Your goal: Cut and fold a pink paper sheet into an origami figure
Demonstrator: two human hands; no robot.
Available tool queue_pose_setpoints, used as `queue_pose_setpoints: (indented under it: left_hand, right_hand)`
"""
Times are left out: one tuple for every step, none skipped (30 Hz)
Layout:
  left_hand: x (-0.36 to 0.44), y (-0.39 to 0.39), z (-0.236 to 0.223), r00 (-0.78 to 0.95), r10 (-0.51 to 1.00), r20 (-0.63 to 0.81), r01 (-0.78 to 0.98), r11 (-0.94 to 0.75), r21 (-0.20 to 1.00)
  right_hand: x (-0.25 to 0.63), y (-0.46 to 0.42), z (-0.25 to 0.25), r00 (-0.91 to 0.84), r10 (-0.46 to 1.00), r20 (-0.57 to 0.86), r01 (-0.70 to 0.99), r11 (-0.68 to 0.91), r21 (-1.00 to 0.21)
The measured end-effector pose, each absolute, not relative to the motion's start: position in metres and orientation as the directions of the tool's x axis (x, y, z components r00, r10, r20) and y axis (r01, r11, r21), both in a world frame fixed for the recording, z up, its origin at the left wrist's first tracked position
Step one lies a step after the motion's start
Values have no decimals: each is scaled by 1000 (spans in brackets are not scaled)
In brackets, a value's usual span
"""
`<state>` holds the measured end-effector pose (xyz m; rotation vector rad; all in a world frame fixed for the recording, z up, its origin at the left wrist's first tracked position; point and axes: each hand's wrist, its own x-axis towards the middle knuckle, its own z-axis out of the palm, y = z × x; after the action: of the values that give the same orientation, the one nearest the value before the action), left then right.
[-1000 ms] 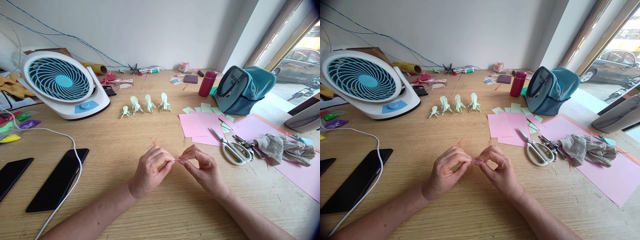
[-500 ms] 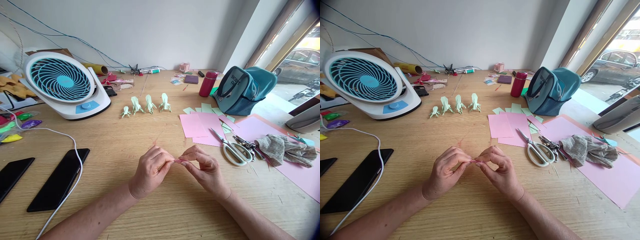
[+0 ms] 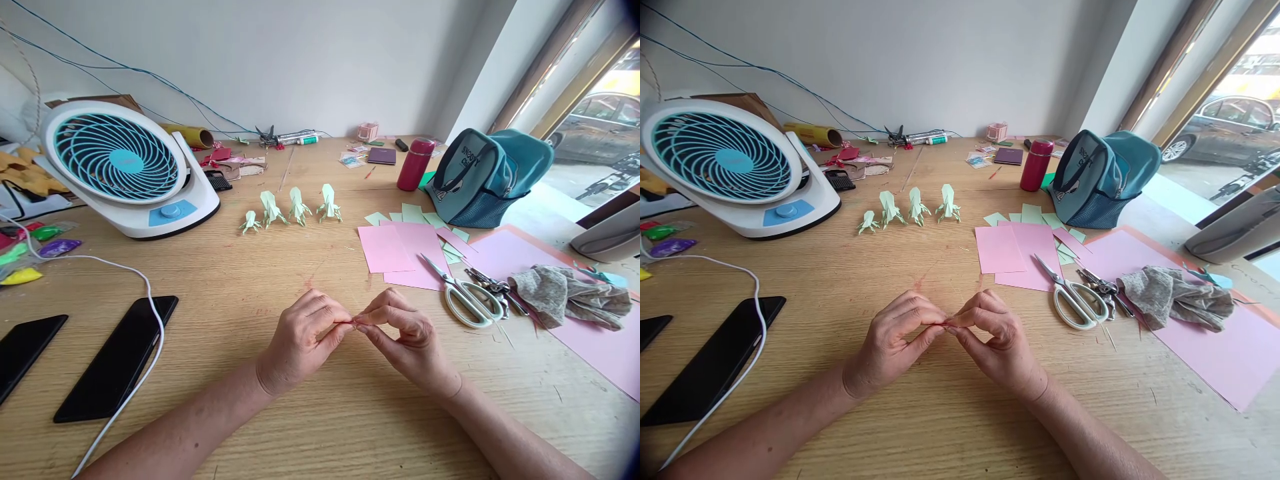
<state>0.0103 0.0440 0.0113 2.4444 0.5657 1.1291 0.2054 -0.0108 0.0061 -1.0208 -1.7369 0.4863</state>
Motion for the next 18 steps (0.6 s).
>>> queue_pose_setpoints:
  left_hand:
    - [10, 43, 11, 599, 509, 618, 199, -842, 501]
    - [11, 43, 11, 602, 513, 612, 206, -840, 502]
    - [11, 42, 11, 604, 517, 606, 215, -838, 502]
    - [11, 41, 11, 607, 520, 601, 222, -838, 499]
    - [11, 41, 11, 607, 521, 599, 230, -838, 496]
    - [11, 41, 11, 607, 520, 601, 234, -839, 491]
    - [11, 41, 10, 606, 517, 605, 234, -842, 486]
    - [11, 41, 10, 605, 516, 606, 233, -843, 485]
    - [11, 41, 9, 608, 517, 602, 230, -841, 489]
    - [12, 42, 9, 612, 521, 595, 229, -837, 497]
    - [12, 42, 9, 617, 526, 585, 227, -831, 508]
    - [12, 42, 9, 621, 532, 575, 224, -824, 520]
    - [12, 42, 9, 623, 539, 567, 223, -817, 532]
    - [13, 42, 9, 621, 547, 562, 222, -810, 543]
    - [13, 41, 10, 617, 555, 558, 222, -803, 553]
    - [13, 41, 11, 612, 564, 555, 224, -796, 562]
    - [14, 41, 11, 608, 573, 551, 227, -789, 570]
    - [14, 41, 12, 605, 581, 545, 231, -783, 577]
  right_hand:
    - [205, -11, 6, -128, 813, 569, 410, 565, -716]
    - [204, -11, 6, -131, 810, 571, 412, 569, -712]
    - [203, -11, 6, -129, 811, 571, 412, 568, -713]
    - [203, -11, 6, -127, 813, 568, 408, 564, -718]
    - [202, -11, 6, -122, 817, 563, 402, 559, -725]
    - [202, -12, 5, -117, 822, 558, 396, 554, -732]
    - [202, -12, 5, -113, 825, 554, 390, 550, -739]
    - [203, -12, 5, -112, 828, 550, 386, 546, -743]
    - [203, -12, 4, -115, 830, 546, 385, 544, -746]
    - [203, -12, 4, -120, 831, 543, 386, 544, -745]
    - [204, -12, 4, -128, 831, 542, 389, 545, -743]
    - [204, -12, 3, -135, 830, 542, 393, 547, -739]
    - [204, -12, 3, -143, 828, 542, 400, 549, -734]
    - [204, -12, 3, -147, 828, 541, 406, 550, -730]
    - [204, -12, 3, -148, 829, 540, 411, 548, -729]
    - [204, -12, 3, -147, 832, 534, 415, 542, -731]
    - [204, -12, 3, -143, 838, 527, 418, 534, -735]
    - [204, -13, 3, -139, 843, 519, 419, 525, -741]
